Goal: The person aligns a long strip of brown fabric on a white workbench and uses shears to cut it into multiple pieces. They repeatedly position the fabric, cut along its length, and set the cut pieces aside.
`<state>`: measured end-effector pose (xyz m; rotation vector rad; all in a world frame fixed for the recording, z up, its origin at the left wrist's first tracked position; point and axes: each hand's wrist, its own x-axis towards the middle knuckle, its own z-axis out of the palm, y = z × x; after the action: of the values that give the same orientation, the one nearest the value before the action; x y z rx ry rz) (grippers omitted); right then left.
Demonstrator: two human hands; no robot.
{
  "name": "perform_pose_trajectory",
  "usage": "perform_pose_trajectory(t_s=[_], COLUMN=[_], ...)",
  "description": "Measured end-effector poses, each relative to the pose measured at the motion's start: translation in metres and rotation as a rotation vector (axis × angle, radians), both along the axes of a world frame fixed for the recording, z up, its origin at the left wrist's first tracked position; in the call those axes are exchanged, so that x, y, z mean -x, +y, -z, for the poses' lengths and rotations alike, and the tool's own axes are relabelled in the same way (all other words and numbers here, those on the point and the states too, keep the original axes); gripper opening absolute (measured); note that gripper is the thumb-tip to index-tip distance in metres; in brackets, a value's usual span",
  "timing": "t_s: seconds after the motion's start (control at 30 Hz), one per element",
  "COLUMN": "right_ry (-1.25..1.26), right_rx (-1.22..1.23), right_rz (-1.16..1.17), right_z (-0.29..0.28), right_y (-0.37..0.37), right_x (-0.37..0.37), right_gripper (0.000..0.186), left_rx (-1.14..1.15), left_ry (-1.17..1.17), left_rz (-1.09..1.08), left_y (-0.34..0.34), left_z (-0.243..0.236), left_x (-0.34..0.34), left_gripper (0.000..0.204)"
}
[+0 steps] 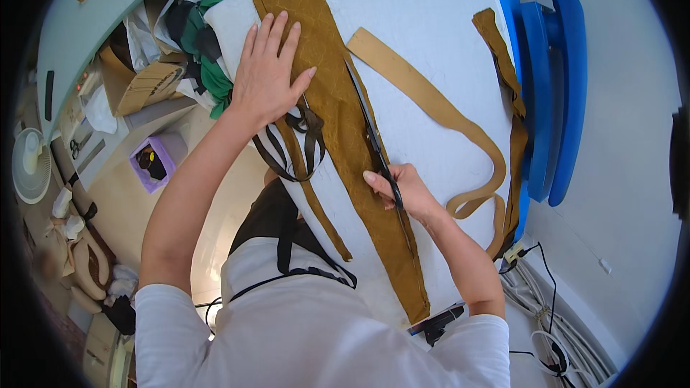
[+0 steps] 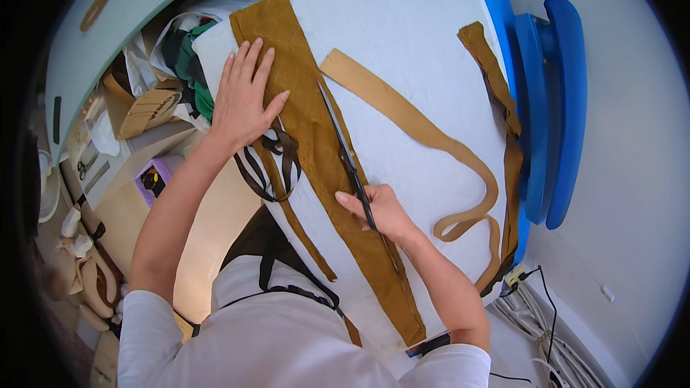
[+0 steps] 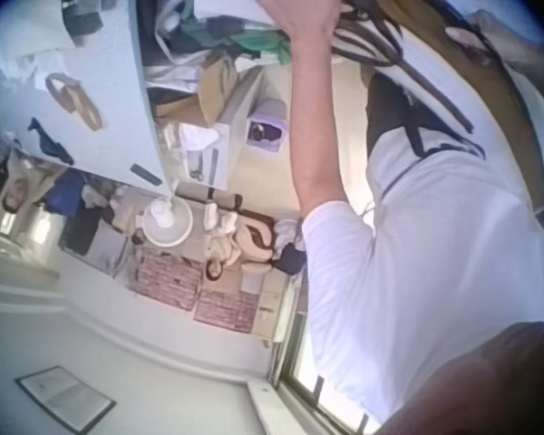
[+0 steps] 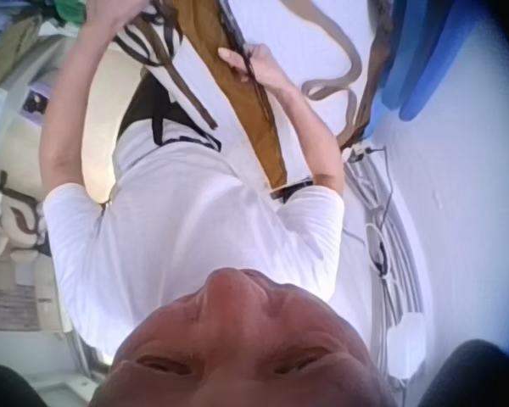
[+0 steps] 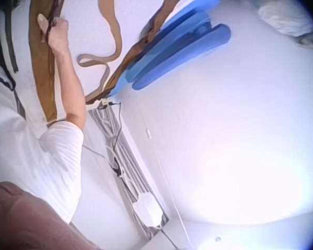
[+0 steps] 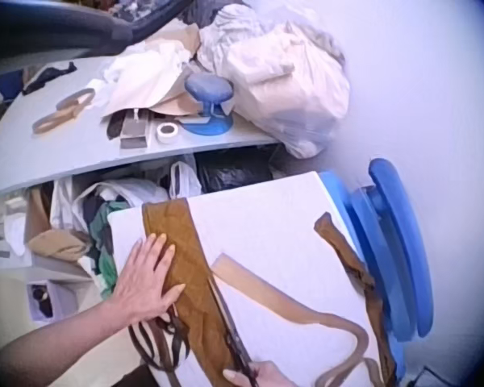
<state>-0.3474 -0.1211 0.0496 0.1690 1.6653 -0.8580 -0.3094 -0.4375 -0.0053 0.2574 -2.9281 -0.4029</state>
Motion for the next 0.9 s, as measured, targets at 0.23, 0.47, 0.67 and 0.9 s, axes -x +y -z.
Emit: perform_pose_trajectory(t_s=[0.23, 0.47, 0.67, 0.9], right_ry=[0.018, 0.018, 0.069, 0.063], right_rx=[0.015, 0.005, -0.022, -0.002], right_rz=[0.008, -0.036, -0.071, -0.033], right_z=[-0.004, 0.001, 0.003, -0.001], right_y=[-0.003, -0.014, -0.011, -0.039], right_x=[0.006, 0.019, 0.019, 0.031], right_gripper=[0.055, 0.057, 0.059, 0.058], left_rx=[-0.114, -0.130, -0.095, -0.111], left_ry=[0.059, 0.038, 0.015, 0.013], left_rz=[0.197, 0.062, 0.004, 0.005], left_y=[0.012, 0.000, -0.014, -0.015], left_z=[-0.010, -0.004, 0.007, 0.010], left_x=[0.010, 0.005, -0.004, -0.003], left_gripper=[0.046, 0.059, 0.066, 0.068])
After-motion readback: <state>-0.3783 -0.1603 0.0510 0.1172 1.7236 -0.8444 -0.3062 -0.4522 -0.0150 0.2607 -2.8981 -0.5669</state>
